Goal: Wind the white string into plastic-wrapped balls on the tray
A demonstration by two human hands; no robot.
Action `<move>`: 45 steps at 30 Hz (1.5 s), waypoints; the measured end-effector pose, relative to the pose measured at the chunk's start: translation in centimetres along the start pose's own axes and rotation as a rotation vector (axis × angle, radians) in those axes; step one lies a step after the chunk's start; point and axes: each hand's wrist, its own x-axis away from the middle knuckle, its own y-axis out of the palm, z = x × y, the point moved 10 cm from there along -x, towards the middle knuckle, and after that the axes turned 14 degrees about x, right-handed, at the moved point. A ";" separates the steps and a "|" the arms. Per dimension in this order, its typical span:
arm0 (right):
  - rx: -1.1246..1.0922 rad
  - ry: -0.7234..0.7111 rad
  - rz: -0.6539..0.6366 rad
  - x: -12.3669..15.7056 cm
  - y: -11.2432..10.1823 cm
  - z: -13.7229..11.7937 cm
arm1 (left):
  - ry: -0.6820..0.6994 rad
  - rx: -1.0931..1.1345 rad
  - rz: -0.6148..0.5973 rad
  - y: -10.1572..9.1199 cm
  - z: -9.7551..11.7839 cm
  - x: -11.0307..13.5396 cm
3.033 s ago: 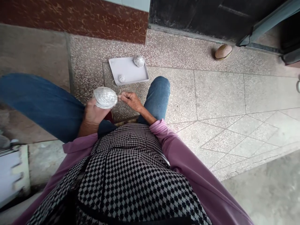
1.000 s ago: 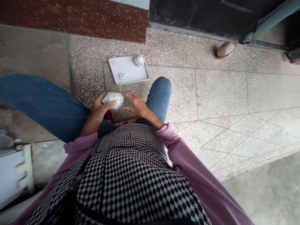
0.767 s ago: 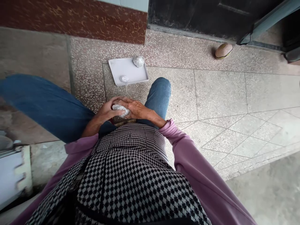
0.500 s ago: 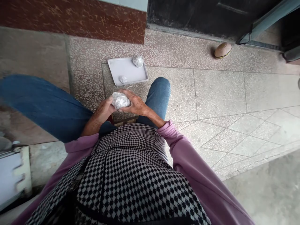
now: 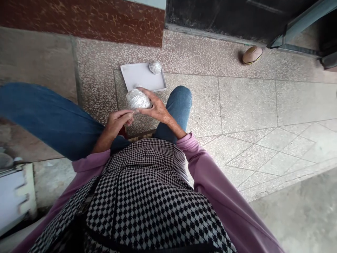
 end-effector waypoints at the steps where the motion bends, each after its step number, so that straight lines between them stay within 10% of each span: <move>1: 0.037 0.012 0.021 -0.6 -0.6 0.4 | 0.019 -0.089 -0.003 0.0 0.4 0.2; 5: 0.208 0.099 -0.013 -1.6 0.1 2.5 | 0.113 -0.341 -0.010 0.7 2.2 0.9; 10: 0.381 0.129 -0.267 1.7 6.4 3.0 | 0.093 -0.417 -0.055 1.5 2.6 0.9; 15: 0.139 0.045 -0.435 5.8 8.7 0.3 | 0.026 -0.305 -0.048 0.5 2.3 0.5; 26: -0.381 0.047 -0.251 5.5 3.3 -3.2 | -0.022 0.187 0.160 -1.1 1.1 -0.2; 35: 0.196 0.168 0.303 -0.5 -8.8 2.9 | 0.038 -0.167 0.019 0.7 2.5 0.5; 40: 0.425 0.229 0.045 -1.9 -2.1 5.9 | 0.022 -0.193 -0.013 1.0 2.9 0.7; 45: 0.266 0.129 -0.274 0.7 6.4 3.0 | 0.018 -0.254 0.039 0.3 2.9 0.5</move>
